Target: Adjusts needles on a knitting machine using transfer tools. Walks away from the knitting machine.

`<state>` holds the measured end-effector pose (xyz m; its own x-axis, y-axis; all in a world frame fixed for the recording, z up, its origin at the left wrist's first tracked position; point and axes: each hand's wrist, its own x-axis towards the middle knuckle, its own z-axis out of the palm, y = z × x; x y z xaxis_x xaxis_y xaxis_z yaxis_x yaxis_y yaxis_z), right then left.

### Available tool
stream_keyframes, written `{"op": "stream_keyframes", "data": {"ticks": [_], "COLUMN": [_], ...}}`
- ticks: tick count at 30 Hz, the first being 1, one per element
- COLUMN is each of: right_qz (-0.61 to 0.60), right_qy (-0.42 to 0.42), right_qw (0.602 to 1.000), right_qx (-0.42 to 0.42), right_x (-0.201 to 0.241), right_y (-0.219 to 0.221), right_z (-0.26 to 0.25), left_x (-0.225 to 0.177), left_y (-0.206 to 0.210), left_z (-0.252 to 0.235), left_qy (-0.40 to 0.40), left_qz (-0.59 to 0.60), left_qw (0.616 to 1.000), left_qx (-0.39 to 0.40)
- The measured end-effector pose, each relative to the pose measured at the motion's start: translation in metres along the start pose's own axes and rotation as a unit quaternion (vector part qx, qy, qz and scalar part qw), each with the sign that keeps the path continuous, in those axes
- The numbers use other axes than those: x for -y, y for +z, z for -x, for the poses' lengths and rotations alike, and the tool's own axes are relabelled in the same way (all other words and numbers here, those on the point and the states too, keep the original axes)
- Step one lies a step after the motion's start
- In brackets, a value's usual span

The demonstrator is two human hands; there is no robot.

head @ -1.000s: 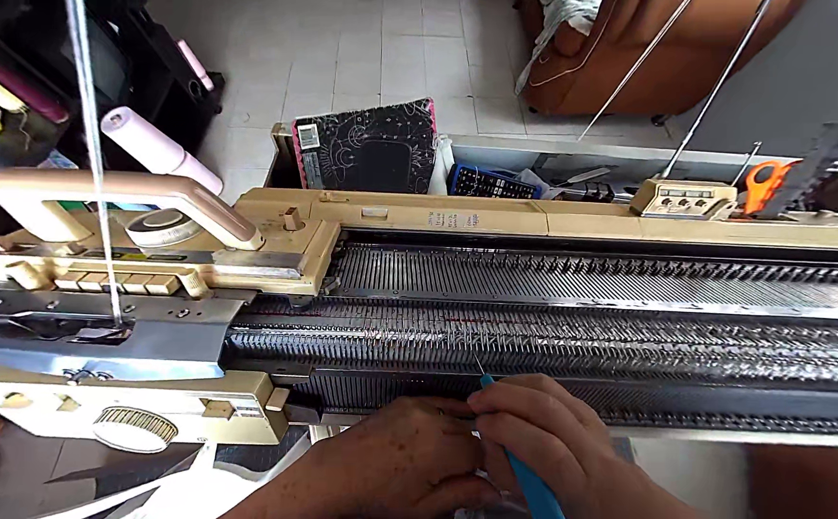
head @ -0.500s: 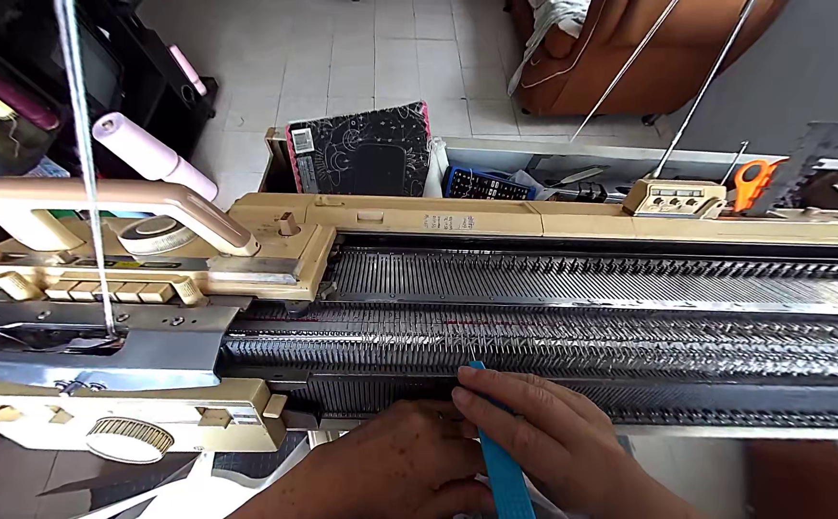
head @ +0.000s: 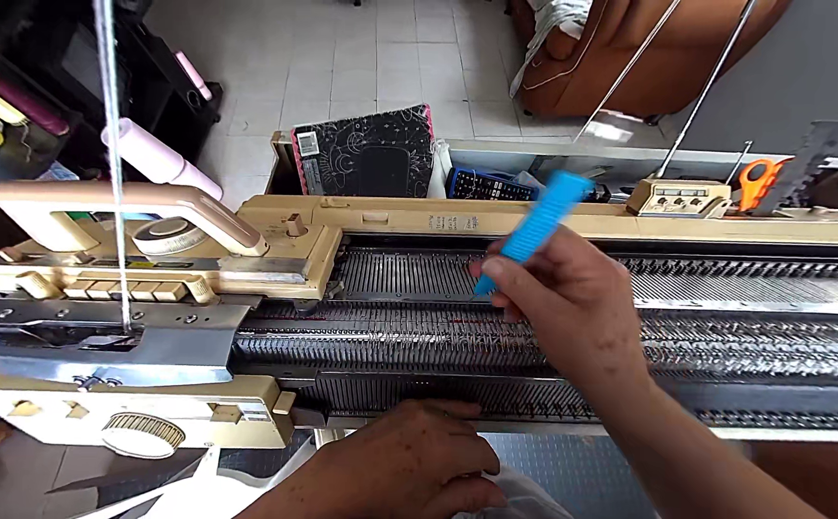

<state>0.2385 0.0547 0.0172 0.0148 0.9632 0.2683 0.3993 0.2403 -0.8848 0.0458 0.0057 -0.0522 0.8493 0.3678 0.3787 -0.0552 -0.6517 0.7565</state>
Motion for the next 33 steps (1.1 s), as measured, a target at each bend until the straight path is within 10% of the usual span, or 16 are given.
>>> {"op": "stream_keyframes", "data": {"ticks": [10, 33], "right_qz": [0.113, 0.165], "right_qy": [-0.376, -0.413], "right_qw": [0.919, 0.893], "right_qx": [0.047, 0.068], "right_x": [-0.026, -0.034], "right_y": [0.001, 0.005], "right_z": [0.083, 0.072], "left_x": [-0.002, -0.002], "left_y": [-0.005, -0.006], "left_z": [-0.002, 0.000], "left_qy": [0.025, 0.006], "left_qz": [-0.001, -0.012], "left_qw": [1.000, 1.000], "left_qx": [-0.018, -0.006]}}
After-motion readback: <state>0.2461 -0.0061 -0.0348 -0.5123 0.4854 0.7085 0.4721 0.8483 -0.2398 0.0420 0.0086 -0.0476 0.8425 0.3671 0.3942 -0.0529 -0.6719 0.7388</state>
